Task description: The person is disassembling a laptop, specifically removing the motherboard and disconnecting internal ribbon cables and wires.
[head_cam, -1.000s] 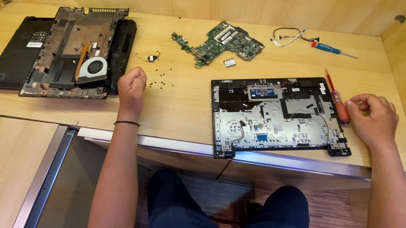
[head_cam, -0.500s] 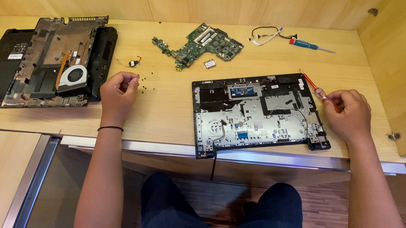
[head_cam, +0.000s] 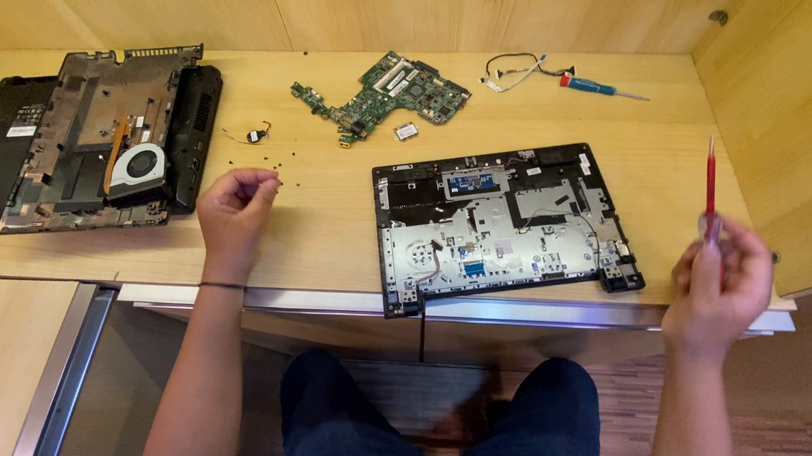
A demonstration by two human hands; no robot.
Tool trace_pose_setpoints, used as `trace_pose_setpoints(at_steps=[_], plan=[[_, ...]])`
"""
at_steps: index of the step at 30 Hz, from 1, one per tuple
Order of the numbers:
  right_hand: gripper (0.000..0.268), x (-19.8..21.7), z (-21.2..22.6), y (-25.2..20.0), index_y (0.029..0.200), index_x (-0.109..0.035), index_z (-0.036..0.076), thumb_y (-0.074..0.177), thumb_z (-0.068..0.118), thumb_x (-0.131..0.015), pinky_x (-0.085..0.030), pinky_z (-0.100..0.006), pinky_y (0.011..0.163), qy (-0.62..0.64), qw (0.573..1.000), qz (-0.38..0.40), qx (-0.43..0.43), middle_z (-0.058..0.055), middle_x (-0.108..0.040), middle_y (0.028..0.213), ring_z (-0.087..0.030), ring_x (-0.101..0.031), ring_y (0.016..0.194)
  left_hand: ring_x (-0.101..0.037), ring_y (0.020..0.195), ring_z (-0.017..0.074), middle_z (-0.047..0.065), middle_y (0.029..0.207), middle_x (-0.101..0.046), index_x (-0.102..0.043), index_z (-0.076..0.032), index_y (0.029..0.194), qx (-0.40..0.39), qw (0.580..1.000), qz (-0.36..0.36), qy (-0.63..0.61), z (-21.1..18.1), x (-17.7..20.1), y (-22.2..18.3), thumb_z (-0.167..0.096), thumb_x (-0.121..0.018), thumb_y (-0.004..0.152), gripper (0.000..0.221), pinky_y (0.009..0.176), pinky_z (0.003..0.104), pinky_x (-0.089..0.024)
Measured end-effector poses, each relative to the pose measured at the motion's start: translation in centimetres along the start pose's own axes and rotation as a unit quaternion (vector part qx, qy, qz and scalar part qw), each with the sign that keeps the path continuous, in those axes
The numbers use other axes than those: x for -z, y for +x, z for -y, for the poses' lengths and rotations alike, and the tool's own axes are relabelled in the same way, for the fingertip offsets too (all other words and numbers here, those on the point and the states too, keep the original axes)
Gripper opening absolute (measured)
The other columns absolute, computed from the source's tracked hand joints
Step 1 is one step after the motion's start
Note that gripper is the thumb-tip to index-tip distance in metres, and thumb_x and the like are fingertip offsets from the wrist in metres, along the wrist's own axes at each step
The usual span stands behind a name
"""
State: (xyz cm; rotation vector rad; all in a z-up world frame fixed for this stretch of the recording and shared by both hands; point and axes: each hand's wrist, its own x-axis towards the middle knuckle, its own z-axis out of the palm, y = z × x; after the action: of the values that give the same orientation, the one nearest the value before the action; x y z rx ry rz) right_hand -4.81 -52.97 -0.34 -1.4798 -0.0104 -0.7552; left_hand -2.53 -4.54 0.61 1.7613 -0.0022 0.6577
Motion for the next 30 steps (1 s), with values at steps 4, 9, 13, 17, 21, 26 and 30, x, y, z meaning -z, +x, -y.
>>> trace_pose_setpoints(at_steps=[4,9,13,17,21,26,30], plan=[[0.036,-0.1,1.4,-9.9,0.130,-0.049,-0.005,0.094,-0.003,-0.048,-0.046,-0.022,0.071,-0.003,1.000,-0.002,0.014,-0.012,-0.056,0.099,-0.013,-0.053,0.079,-0.061,0.080,0.0141,0.008,0.084,-0.066,-0.065,-0.004,0.085,0.025,0.991,0.064,-0.114,-3.0,-2.4,-7.8,-0.003,-0.066,0.084,0.001,0.074,0.024,-0.049],[0.034,-1.7,4.4,-17.0,0.121,-0.059,0.003,0.088,0.010,-0.057,-0.052,-0.027,0.068,-0.037,0.900,0.418,0.121,-0.010,-0.067,0.091,-0.020,-0.064,0.075,-0.062,0.074,0.0170,0.009,0.081,-0.067,-0.072,-0.007,0.083,0.021,0.951,0.233,-0.204,-8.0,-6.3,-17.6,-0.015,-0.072,0.083,0.008,0.067,0.027,-0.048],[0.037,-1.8,4.3,-19.2,0.125,-0.060,0.005,0.087,0.004,-0.056,-0.049,-0.025,0.062,-0.011,0.897,0.439,0.059,-0.010,-0.064,0.090,-0.017,-0.061,0.070,-0.061,0.072,0.0185,0.011,0.080,-0.066,-0.071,-0.004,0.083,0.065,0.946,0.213,-0.236,-7.1,-7.1,-21.2,-0.011,-0.070,0.085,0.008,0.065,0.029,-0.049],[0.042,-1.6,4.1,-19.2,0.127,-0.057,0.007,0.086,-0.001,-0.054,-0.049,-0.022,0.058,-0.019,0.880,0.461,0.110,-0.010,-0.063,0.087,-0.016,-0.059,0.066,-0.063,0.074,0.0190,0.012,0.081,-0.067,-0.069,-0.003,0.083,0.086,0.949,0.191,-0.234,-5.9,-6.0,-22.3,-0.007,-0.072,0.082,0.005,0.067,0.029,-0.051],[0.045,-1.5,4.9,-18.7,0.127,-0.058,0.012,0.084,-0.002,-0.056,-0.047,-0.019,0.055,-0.054,0.865,0.489,0.097,-0.007,-0.063,0.086,-0.012,-0.058,0.062,-0.063,0.070,0.0167,0.010,0.081,-0.068,-0.071,-0.002,0.087,0.076,0.961,0.201,-0.176,-6.1,-5.4,-22.4,-0.008,-0.074,0.081,0.009,0.061,0.027,-0.051],[0.044,-1.4,4.7,-18.9,0.127,-0.058,0.011,0.085,-0.002,-0.057,-0.048,-0.022,0.054,-0.044,0.866,0.490,0.091,-0.008,-0.063,0.086,-0.014,-0.058,0.064,-0.062,0.066,0.0154,0.009,0.078,-0.068,-0.072,-0.003,0.087,0.028,0.967,0.204,-0.148,-6.4,-5.4,-22.3,-0.004,-0.073,0.080,0.008,0.060,0.026,-0.052],[0.045,-1.4,4.9,-19.1,0.128,-0.057,0.009,0.085,-0.004,-0.058,-0.048,-0.024,0.056,-0.010,0.873,0.483,0.067,-0.009,-0.063,0.086,-0.016,-0.059,0.066,-0.062,0.066,0.0160,0.009,0.076,-0.068,-0.071,-0.003,0.084,0.044,0.966,0.201,-0.157,-6.4,-5.6,-22.7,-0.003,-0.073,0.079,0.005,0.061,0.027,-0.051]])
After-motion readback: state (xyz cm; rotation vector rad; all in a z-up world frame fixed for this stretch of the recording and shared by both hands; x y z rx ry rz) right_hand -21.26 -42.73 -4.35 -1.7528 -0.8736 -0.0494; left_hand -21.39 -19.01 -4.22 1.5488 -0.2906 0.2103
